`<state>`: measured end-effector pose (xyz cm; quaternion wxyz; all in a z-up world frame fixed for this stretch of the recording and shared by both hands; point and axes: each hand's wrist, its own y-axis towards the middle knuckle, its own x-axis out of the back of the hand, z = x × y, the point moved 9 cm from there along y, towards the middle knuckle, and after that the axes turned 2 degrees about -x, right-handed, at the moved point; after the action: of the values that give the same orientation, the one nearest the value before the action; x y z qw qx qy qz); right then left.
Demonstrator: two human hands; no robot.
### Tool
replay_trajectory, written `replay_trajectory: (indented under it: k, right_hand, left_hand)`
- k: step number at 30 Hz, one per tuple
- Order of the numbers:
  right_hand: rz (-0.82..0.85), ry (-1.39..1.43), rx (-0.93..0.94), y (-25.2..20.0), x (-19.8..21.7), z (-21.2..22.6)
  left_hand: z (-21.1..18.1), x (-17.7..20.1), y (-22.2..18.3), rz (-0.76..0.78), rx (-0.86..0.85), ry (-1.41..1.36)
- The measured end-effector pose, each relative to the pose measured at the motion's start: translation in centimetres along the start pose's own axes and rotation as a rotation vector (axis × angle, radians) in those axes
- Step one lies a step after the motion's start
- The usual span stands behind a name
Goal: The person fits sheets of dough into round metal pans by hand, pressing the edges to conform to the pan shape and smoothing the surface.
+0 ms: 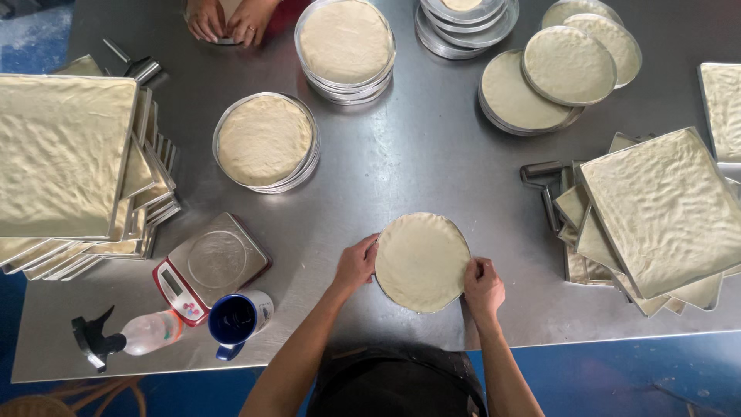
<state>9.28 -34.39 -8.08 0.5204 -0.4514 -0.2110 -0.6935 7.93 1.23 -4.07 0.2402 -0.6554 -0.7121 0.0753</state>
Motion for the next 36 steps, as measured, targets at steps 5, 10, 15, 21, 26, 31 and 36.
replay_trajectory:
  k: [5, 10, 15, 21, 26, 31, 36]
  right_hand:
    - [0.143, -0.024, 0.207, 0.1, 1.3, 2.9]
    - [0.19, -0.08, 0.168, 2.9, 0.3, 4.3]
    - [0.163, 0.275, 0.049, 6.1, -2.7, 7.8]
    - [0.23, 0.488, 0.147, 3.5, -4.4, 10.7]
    - [0.27, 0.621, 0.143, 1.6, -3.3, 10.5]
    - [0.259, 0.486, 0.134, 1.7, -2.8, 11.4]
    - [0.219, 0.474, 0.173, 1.6, -2.2, 11.5]
  left_hand:
    - [0.5, 0.0, 0.0, -0.018, 0.005, 0.015]
    - [0.4, 0.6, 0.2, -0.116, -0.111, -0.121]
    - [1.6, 0.4, -1.3, -0.285, -0.141, 0.226]
    - [0.4, -2.3, -1.3, -0.253, -0.364, 0.978]
    - [1.9, -3.0, -0.6, -0.167, -0.237, 1.032]
    - [1.8, -2.9, -0.4, -0.148, -0.214, 1.029]
    - [1.3, -3.0, -0.7, -0.161, -0.227, 1.034]
